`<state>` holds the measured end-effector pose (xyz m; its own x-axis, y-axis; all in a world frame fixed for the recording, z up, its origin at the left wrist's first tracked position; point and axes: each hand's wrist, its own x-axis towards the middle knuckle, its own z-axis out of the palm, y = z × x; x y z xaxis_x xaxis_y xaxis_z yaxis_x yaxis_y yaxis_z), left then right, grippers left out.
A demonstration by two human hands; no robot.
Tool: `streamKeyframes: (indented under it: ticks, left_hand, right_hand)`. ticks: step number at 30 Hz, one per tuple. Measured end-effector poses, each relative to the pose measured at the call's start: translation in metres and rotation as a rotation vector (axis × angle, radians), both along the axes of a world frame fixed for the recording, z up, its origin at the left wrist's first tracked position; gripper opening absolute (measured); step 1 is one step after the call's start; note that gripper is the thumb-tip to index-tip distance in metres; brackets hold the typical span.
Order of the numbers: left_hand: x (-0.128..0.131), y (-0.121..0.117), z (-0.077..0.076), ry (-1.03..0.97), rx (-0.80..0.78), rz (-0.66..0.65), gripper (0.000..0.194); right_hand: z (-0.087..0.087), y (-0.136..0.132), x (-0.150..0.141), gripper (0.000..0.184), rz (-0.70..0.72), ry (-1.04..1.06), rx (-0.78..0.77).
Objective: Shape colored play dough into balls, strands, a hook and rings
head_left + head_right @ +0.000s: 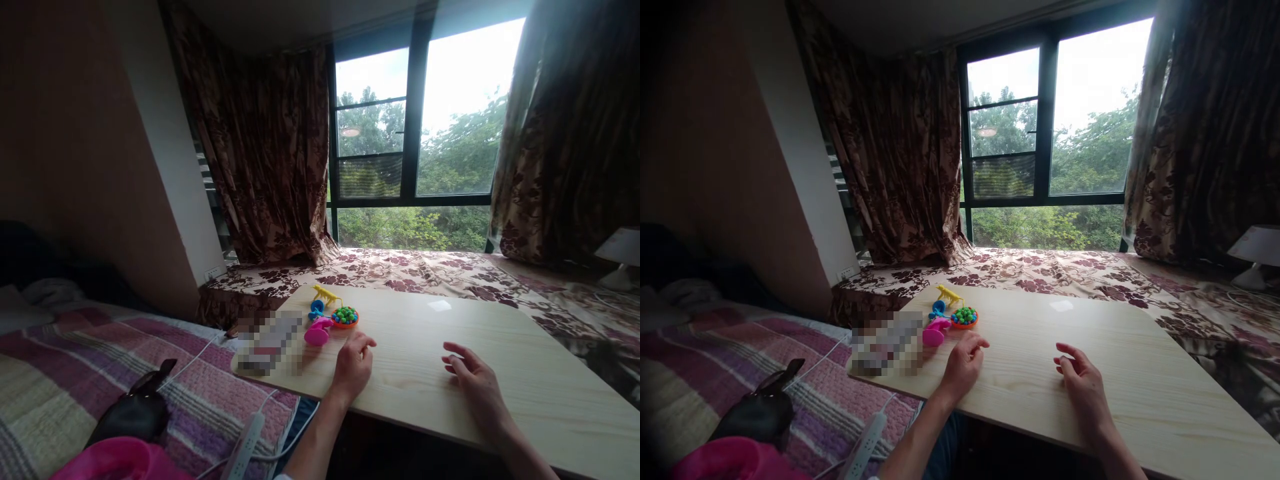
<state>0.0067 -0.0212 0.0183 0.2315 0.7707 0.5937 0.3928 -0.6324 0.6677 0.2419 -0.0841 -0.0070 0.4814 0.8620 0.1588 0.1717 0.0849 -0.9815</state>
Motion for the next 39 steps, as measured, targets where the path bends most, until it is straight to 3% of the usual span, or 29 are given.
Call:
streamKeyframes:
  ticks: [4, 7, 10, 14, 20, 28, 31, 34, 39]
  left_hand:
    - [-0.018, -0.007, 0.014, 0.009, 0.193, 0.193, 0.026]
    - [-0.045, 0.002, 0.025, 0.038, 0.26, 0.483, 0.023]
    - [-0.066, 0.019, 0.032, 0.196, 0.168, 0.739, 0.036]
    - [-0.072, 0.039, 0.029, 0.417, -0.051, 0.83, 0.053]
    - [-0.074, 0.048, 0.023, 0.485, -0.23, 0.781, 0.049]
    - [-0.082, 0.03, 0.013, 0.253, -0.099, 0.696, 0.038]
    - [-0.068, 0.012, 0.01, 0.058, -0.066, 0.527, 0.039]
    - [-0.038, 0.0, 0.009, -0.118, -0.055, 0.255, 0.039]
    - [0.013, -0.003, 0.002, -0.19, -0.135, -0.012, 0.045]
  right_hand:
    - [-0.002, 0.002, 0.001, 0.04, 0.01, 0.004, -0.002]
    - [-0.005, 0.004, 0.003, 0.039, 0.02, -0.003, -0.007]
    - [-0.006, 0.004, 0.003, 0.038, 0.022, -0.022, 0.025]
    - [-0.004, 0.003, 0.003, 0.04, 0.007, -0.018, 0.021]
    - [-0.001, 0.004, 0.002, 0.039, 0.006, -0.028, 0.011]
    - [-0.003, 0.002, 0.002, 0.039, 0.01, -0.024, 0.018]
    - [-0.001, 0.003, 0.0, 0.04, 0.005, -0.03, -0.003]
    - [0.006, 0.009, -0.009, 0.039, 0.027, -0.059, 0.014]
    - [0.025, 0.022, -0.04, 0.029, 0.138, -0.123, 0.26]
